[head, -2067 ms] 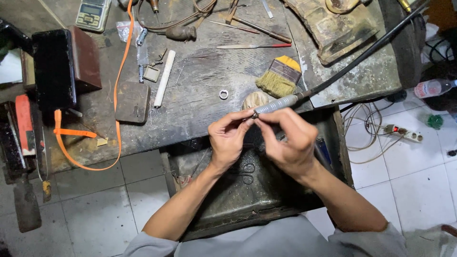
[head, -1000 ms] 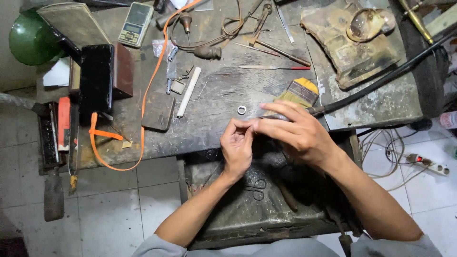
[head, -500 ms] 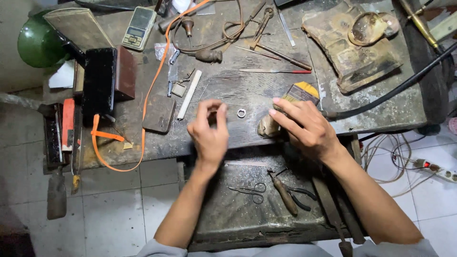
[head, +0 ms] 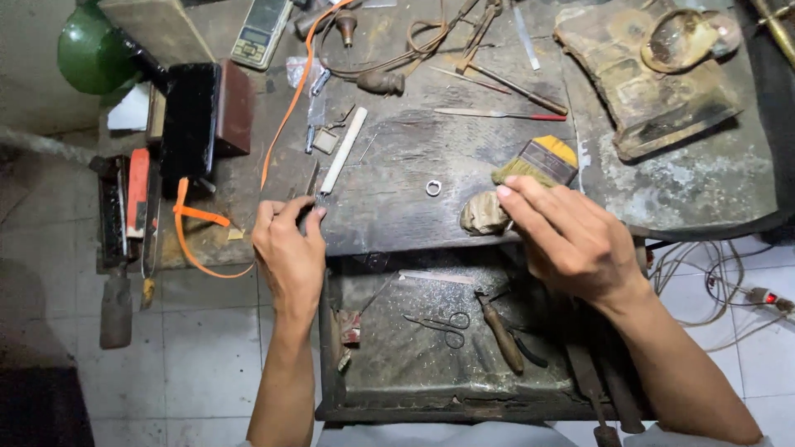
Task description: Shaping and refining a small metal jewelry component using a rotary tool, a brush, and a hand file at a jeweler's workbench.
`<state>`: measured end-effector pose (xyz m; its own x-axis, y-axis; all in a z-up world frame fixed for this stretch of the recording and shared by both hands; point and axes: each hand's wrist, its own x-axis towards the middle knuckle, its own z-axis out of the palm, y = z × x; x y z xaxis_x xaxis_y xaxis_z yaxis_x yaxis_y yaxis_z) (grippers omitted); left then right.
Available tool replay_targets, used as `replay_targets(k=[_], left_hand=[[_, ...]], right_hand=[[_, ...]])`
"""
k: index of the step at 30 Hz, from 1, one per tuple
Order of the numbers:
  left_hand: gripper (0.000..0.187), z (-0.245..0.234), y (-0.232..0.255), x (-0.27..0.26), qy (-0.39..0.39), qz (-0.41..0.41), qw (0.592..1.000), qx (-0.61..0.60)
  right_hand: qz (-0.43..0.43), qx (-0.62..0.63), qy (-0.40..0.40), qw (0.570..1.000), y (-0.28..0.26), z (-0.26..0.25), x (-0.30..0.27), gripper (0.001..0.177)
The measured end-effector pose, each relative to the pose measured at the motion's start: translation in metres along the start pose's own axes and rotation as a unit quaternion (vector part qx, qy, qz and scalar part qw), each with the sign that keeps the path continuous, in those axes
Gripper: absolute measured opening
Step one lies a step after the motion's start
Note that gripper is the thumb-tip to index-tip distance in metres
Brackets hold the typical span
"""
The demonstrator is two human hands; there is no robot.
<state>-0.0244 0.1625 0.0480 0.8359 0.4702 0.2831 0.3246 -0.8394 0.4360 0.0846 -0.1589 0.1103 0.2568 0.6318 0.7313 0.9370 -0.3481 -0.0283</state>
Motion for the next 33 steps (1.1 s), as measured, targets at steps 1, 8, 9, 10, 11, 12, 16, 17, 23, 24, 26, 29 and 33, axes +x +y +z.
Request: replay_targets(k=[1, 8, 9, 10, 11, 12, 16, 17, 23, 24, 26, 29, 33], left_hand=[[0.012, 0.001, 0.001, -0.001, 0.001, -0.003, 1.000, 0.001], [0.013, 0.013, 0.000, -0.003, 0.029, 0.006, 0.999, 0.043], [0.011, 0.015, -0.001, -0.003, 0.035, 0.017, 0.998, 0.053], [0.011, 0.013, 0.003, -0.005, 0.035, 0.018, 0.998, 0.052], [0.012, 0.012, 0.007, -0.006, 0.031, 0.042, 0.995, 0.082], [0.013, 0.010, 0.012, -0.006, 0.027, 0.065, 0.991, 0.111], [0.008, -0.005, 0.017, 0.009, -0.034, 0.055, 0.998, -0.003], [0.008, -0.010, 0.021, 0.012, -0.034, 0.060, 0.992, -0.104], [0.007, 0.022, 0.084, 0.010, -0.150, -0.012, 0.829, -0.538], [0.008, 0.033, 0.094, 0.009, -0.175, -0.004, 0.785, -0.594], [0.010, 0.041, 0.118, 0.004, -0.171, -0.010, 0.749, -0.640], [0.013, 0.047, 0.145, -0.003, -0.162, -0.024, 0.696, -0.700], [0.012, 0.048, 0.158, -0.006, -0.147, -0.038, 0.695, -0.703]], right_hand=[[-0.002, 0.003, -0.001, 1.000, -0.001, 0.000, -0.001, 0.026], [0.027, 0.019, -0.010, 0.999, -0.004, -0.006, -0.007, 0.024], [0.026, 0.018, -0.010, 0.999, -0.004, -0.006, -0.009, 0.023], [0.027, 0.017, -0.010, 0.999, -0.005, -0.005, -0.010, 0.023], [0.032, 0.016, -0.009, 0.999, -0.005, -0.005, -0.011, 0.023], [0.037, 0.016, -0.007, 0.999, -0.004, -0.005, -0.012, 0.023], [0.071, 0.047, -0.008, 0.996, 0.000, -0.008, -0.011, 0.025], [0.088, 0.078, -0.007, 0.993, 0.002, -0.009, -0.011, 0.026], [0.125, 0.152, -0.012, 0.980, 0.004, -0.005, 0.004, 0.029], [0.128, 0.155, -0.012, 0.980, 0.005, -0.004, 0.007, 0.030], [0.128, 0.150, -0.013, 0.980, 0.004, -0.006, 0.011, 0.031], [0.131, 0.144, -0.010, 0.981, 0.004, -0.007, 0.015, 0.032], [0.161, 0.155, 0.012, 0.975, 0.010, 0.005, -0.003, 0.032]])
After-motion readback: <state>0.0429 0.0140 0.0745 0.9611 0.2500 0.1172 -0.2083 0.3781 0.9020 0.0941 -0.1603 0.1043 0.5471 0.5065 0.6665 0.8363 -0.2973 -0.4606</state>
